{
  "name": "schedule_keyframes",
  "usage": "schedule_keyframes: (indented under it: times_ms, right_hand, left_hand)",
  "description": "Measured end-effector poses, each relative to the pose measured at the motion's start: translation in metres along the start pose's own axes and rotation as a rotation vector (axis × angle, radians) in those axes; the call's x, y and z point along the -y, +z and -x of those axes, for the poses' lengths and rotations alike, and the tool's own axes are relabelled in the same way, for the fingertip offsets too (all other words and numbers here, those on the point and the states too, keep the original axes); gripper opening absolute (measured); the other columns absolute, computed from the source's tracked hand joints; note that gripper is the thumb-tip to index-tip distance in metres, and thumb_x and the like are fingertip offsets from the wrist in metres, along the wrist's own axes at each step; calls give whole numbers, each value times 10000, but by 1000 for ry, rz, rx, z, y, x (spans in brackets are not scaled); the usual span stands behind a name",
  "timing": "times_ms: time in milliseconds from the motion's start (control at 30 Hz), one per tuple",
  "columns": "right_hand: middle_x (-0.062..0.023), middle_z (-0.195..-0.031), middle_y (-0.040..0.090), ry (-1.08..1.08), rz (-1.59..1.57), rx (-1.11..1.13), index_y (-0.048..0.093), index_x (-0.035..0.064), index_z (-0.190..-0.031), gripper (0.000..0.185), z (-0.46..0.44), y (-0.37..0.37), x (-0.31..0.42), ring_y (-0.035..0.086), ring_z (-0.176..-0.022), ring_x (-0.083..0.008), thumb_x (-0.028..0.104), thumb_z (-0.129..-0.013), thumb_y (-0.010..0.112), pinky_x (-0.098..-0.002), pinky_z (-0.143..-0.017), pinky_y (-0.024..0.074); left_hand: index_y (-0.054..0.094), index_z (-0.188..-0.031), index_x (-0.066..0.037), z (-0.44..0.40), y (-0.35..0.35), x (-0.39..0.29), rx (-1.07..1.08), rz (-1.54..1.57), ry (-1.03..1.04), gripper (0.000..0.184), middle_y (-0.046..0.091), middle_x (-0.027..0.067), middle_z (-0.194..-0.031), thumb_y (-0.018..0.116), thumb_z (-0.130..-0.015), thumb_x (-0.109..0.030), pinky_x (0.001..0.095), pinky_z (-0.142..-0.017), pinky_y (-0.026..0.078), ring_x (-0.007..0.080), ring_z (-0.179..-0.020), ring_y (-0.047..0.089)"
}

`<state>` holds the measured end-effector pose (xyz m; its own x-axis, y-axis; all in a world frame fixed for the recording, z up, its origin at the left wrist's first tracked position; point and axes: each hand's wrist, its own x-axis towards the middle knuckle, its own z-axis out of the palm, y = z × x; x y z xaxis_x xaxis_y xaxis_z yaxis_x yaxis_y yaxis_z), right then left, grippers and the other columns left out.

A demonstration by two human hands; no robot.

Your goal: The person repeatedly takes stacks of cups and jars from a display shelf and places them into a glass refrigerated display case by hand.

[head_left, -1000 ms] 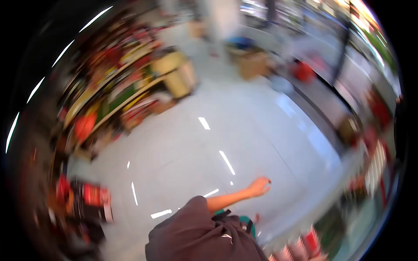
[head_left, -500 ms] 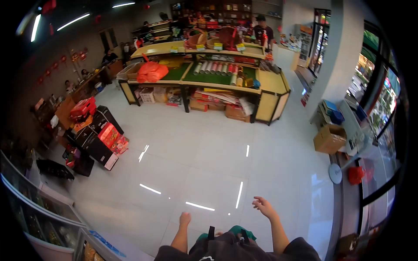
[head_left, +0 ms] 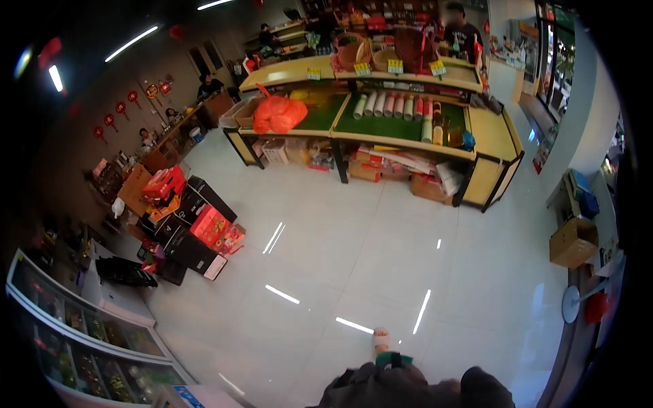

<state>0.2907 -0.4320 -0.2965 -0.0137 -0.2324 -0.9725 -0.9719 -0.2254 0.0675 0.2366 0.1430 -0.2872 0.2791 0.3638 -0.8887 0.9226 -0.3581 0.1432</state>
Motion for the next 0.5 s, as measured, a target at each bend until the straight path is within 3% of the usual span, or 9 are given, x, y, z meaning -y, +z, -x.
schedule_keyframes:
  times_ms: [67, 100, 133, 200, 233, 267, 333, 433, 500]
  right_hand:
    - [-161, -761, 615, -105, -5, -81, 563, -8, -965, 406, -1, -21, 80, 596, -561, -258, 386, -873, 526, -403, -448, 445]
    - [-136, -633, 592, -293, -56, -102, 584, -13, -756, 388, -21, -29, 121, 572, -500, -247, 361, -858, 566, -387, -432, 440]
    - [-122, -559, 565, -378, 55, -151, 578, -16, -691, 405, -30, -35, 177, 555, -459, -248, 358, -848, 586, -388, -427, 439]
    - [-138, -603, 597, -668, 129, -192, 622, -26, -791, 397, -13, -49, 287, 583, -504, -247, 370, -823, 613, -375, -474, 469]
    - [-125, -651, 609, -874, 246, -341, 605, -15, -855, 370, -8, -46, 350, 584, -510, -210, 354, -838, 593, -349, -445, 477]
    - [-109, -737, 630, -938, -58, -158, 589, -11, -959, 377, 0, -48, 400, 594, -546, -186, 345, -834, 596, -317, -470, 486]
    - [-90, -842, 636, -1046, -164, -119, 551, 21, -1121, 383, 102, -43, 496, 614, -647, -166, 294, -853, 576, -293, -542, 501]
    - [-115, -861, 640, -1140, -199, -121, 530, 17, -1172, 469, 149, -32, 601, 614, -665, -168, 327, -826, 598, -300, -584, 499]
    - [-139, -875, 642, -1237, 13, -212, 526, 37, -1189, 486, 163, -30, 647, 618, -727, -208, 348, -825, 613, -324, -657, 503]
  left_hand:
    - [639, -911, -1, -18, -15, -48, -39, -37, 84, 414, 608, 246, -1002, 474, -840, -374, 470, -863, 437, 376, -985, 565]
    - [639, -935, 1, -31, -27, -76, -75, -89, 145, 428, 605, 248, -1027, 471, -843, -381, 469, -880, 432, 379, -1011, 558]
    - [638, -959, 4, -46, -39, -110, -116, -142, 214, 443, 601, 251, -1053, 468, -846, -389, 469, -898, 427, 382, -1036, 552]
    - [638, -1007, 10, -85, -59, -190, -239, -273, 408, 474, 594, 255, -1103, 463, -853, -403, 469, -933, 417, 389, -1087, 539]
    - [650, -819, 15, -109, -74, -241, -361, -322, 689, 351, 630, 257, -896, 481, -870, -288, 505, -798, 460, 415, -885, 593]
    - [643, -847, 38, -131, -86, -290, -325, -196, 716, 375, 628, 273, -937, 505, -857, -311, 462, -820, 469, 415, -931, 593]
    - [615, -973, 38, -139, -111, -398, -315, -11, 744, 407, 627, 263, -974, 541, -852, -344, 410, -846, 464, 386, -966, 593]
    - [608, -1013, 16, -138, -135, -542, -224, 207, 889, 355, 634, 222, -984, 556, -868, -304, 372, -843, 467, 310, -971, 604]
    - [609, -1021, 7, -144, -137, -609, -190, 234, 949, 339, 639, 207, -971, 563, -869, -292, 358, -833, 471, 276, -949, 610]
